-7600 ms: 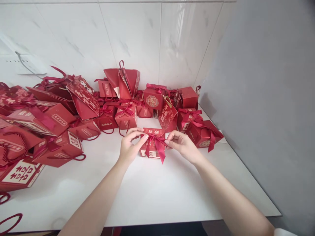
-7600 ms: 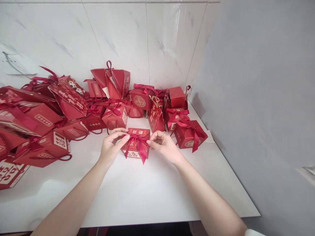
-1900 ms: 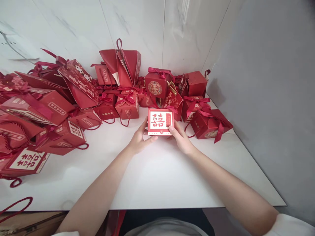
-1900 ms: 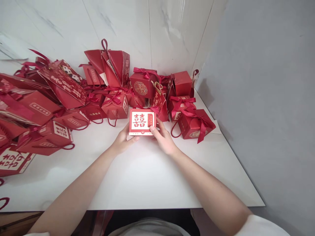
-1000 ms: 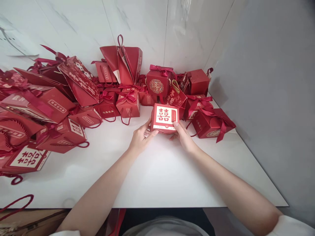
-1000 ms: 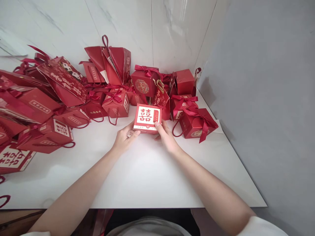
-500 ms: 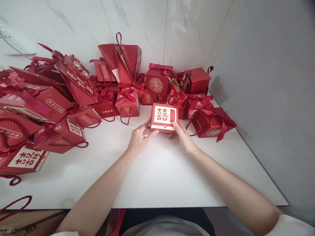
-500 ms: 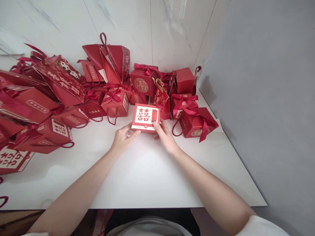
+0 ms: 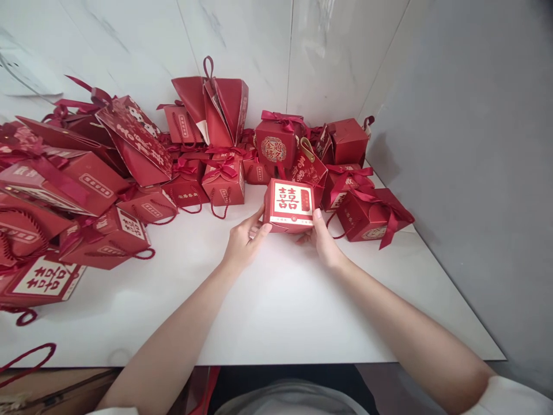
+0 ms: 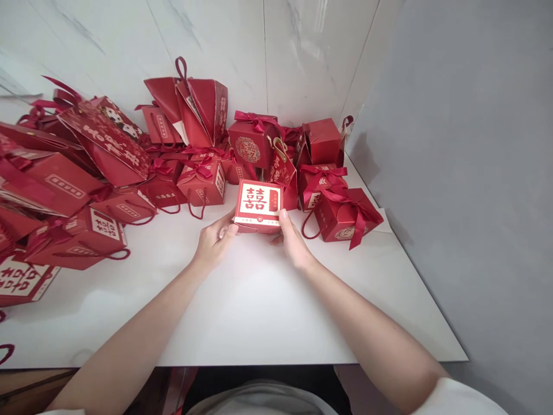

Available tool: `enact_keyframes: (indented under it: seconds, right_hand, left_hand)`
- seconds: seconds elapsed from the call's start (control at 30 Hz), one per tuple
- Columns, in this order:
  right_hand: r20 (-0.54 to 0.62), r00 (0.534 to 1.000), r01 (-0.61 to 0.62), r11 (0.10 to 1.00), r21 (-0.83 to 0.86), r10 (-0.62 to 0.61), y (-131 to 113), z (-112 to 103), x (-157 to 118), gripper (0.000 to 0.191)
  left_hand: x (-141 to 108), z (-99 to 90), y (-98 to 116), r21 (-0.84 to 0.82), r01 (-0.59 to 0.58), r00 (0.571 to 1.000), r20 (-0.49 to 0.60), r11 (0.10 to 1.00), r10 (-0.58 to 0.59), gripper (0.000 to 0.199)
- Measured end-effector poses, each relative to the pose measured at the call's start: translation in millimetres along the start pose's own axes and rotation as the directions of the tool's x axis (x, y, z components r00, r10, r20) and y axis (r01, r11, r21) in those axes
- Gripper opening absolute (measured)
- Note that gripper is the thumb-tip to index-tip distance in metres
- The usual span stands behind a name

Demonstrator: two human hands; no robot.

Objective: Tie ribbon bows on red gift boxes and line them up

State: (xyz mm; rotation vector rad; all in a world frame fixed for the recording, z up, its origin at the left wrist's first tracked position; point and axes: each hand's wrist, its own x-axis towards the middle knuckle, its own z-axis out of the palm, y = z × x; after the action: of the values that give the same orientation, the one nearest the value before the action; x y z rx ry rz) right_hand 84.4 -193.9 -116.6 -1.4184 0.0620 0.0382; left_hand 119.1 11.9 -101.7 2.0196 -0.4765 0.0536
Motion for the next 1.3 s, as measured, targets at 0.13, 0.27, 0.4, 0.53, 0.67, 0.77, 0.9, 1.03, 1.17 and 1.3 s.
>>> enact_keyframes:
  seconds: [0.13,0.27,0.4,0.53,0.67,0.77,0.9,1.03,1.17,1.3]
  right_hand:
    - [0.055,0.997,0.061,0.998,0.009,-0.061,0.3,1.6,-3.0,0.060]
    - [0.096,0.986,0.131,0.991,0.037,-0.134,-0.9,6.0,-6.9,0.057]
    - [0.103,0.968,0.231,0.973,-0.011,-0.229,-2.2,7.0,-7.8,0.073]
    - [0.050,0.965,0.262,0.958,-0.119,-0.257,0.2,3.3,-7.1,0.071]
    - [0.053,0.933,0.360,0.906,-0.224,-0.357,0.8,4.3,-12.4,0.067]
    - [0.061,0.878,0.465,0.815,-0.347,-0.475,-3.7,8.3,-19.6,0.066]
    - [0.005,0.860,0.490,0.822,-0.290,-0.511,-7.4,10.3,-21.6,0.061]
    - [-0.039,0.916,0.394,0.914,-0.093,-0.399,-1.1,9.0,-13.9,0.052]
    - [0.067,0.947,0.318,0.946,-0.067,-0.313,1.1,11.7,-12.1,0.053]
    - [0.145,0.947,0.302,0.947,-0.108,-0.285,-4.8,13.3,-16.2,0.061]
  left_hand:
    - [-0.1,1.5,1.3,0.030,-0.123,0.990,-0.059,0.992,0.125,0.058]
    - [1.7,0.0,0.9,-0.071,-0.200,0.980,-0.001,0.977,0.201,0.059]
    - [2.8,1.4,-1.3,-0.169,-0.163,0.979,0.095,0.972,0.181,0.054]
    - [2.9,4.7,-3.7,-0.224,-0.094,0.993,-0.085,0.970,0.076,0.052]
    - [5.9,1.1,-0.2,-0.313,-0.135,0.990,-0.090,0.940,0.112,0.062]
    - [7.7,-2.1,2.9,-0.380,-0.162,0.982,0.028,0.911,0.186,0.073]
    - [7.4,-2.8,0.9,-0.351,-0.084,0.984,0.121,0.933,0.134,0.075]
    - [7.4,-1.2,-5.4,-0.338,-0.028,0.987,0.138,0.941,0.079,0.069]
    - [7.8,2.8,-12.6,-0.428,-0.022,0.994,0.090,0.904,0.067,0.062]
    - [7.0,5.5,-16.8,-0.469,0.000,0.995,0.085,0.883,0.045,0.060]
